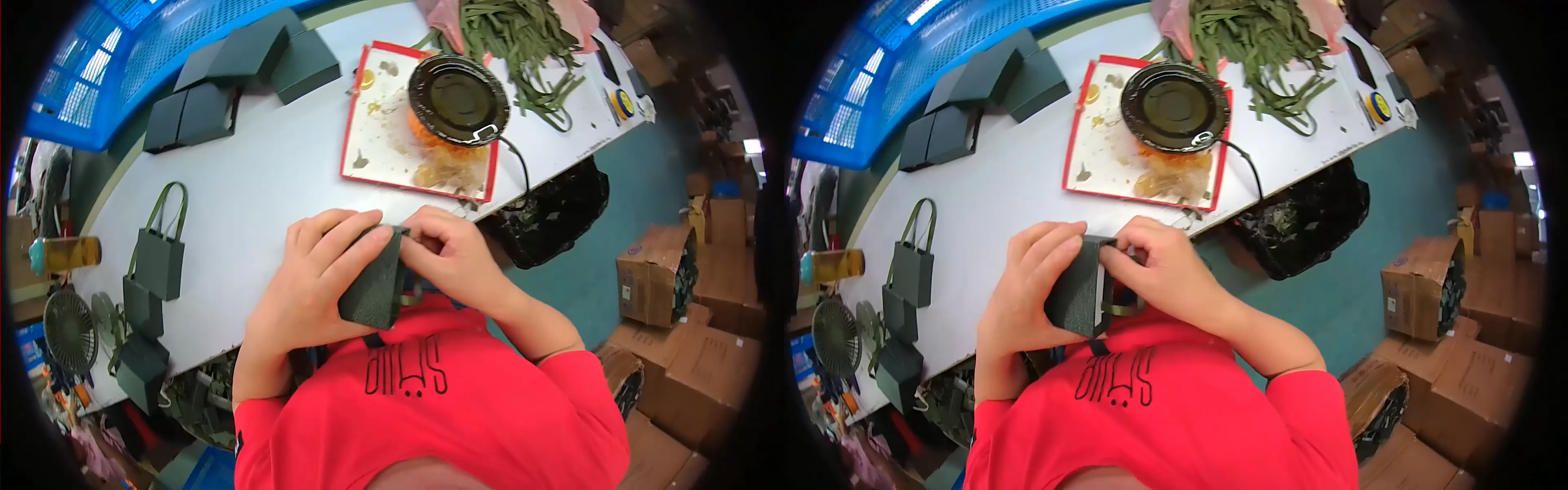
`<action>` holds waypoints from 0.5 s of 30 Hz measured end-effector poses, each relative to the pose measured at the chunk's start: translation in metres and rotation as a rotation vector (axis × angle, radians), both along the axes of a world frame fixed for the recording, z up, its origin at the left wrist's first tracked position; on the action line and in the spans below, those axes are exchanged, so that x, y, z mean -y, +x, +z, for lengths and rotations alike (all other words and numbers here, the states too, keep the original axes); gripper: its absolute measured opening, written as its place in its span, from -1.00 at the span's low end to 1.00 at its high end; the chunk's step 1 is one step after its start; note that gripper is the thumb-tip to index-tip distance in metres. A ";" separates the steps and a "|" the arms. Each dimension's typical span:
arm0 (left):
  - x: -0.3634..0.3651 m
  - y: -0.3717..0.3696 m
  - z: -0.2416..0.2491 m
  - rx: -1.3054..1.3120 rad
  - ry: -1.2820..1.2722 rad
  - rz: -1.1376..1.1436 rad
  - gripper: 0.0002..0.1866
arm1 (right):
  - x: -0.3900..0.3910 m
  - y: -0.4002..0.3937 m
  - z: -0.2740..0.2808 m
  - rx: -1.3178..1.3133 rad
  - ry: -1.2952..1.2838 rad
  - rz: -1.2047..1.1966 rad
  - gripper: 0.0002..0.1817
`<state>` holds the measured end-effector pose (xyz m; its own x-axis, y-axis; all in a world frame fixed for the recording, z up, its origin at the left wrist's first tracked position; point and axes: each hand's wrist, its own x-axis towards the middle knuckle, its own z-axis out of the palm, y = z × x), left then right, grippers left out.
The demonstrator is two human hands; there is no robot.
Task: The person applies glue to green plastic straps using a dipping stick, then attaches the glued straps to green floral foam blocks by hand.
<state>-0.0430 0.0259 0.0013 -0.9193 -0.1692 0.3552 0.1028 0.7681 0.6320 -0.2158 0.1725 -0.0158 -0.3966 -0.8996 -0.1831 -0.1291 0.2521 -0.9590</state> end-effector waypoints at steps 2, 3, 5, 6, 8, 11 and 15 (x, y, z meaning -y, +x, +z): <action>-0.004 -0.001 0.002 0.060 -0.070 0.005 -0.09 | 0.000 -0.002 -0.007 0.021 -0.040 -0.002 -0.73; -0.005 -0.001 0.002 0.088 -0.107 0.006 -0.10 | 0.001 -0.003 -0.008 0.018 -0.054 0.004 -0.72; -0.005 -0.001 0.003 0.109 -0.094 0.011 -0.11 | -0.003 -0.005 -0.016 0.096 -0.071 0.044 -0.80; -0.004 0.001 0.003 0.124 -0.087 0.019 -0.11 | -0.006 -0.008 -0.011 0.100 -0.067 0.045 -0.87; 0.001 0.008 0.003 0.144 -0.069 0.121 -0.09 | -0.013 -0.015 0.004 0.115 -0.056 0.058 -0.80; 0.011 0.021 0.002 0.226 -0.103 0.380 -0.07 | -0.034 -0.045 0.000 -0.027 -0.123 -0.154 -0.84; 0.025 0.038 -0.002 0.333 -0.168 0.697 -0.10 | -0.037 -0.116 -0.005 -0.312 -0.107 -0.652 -0.80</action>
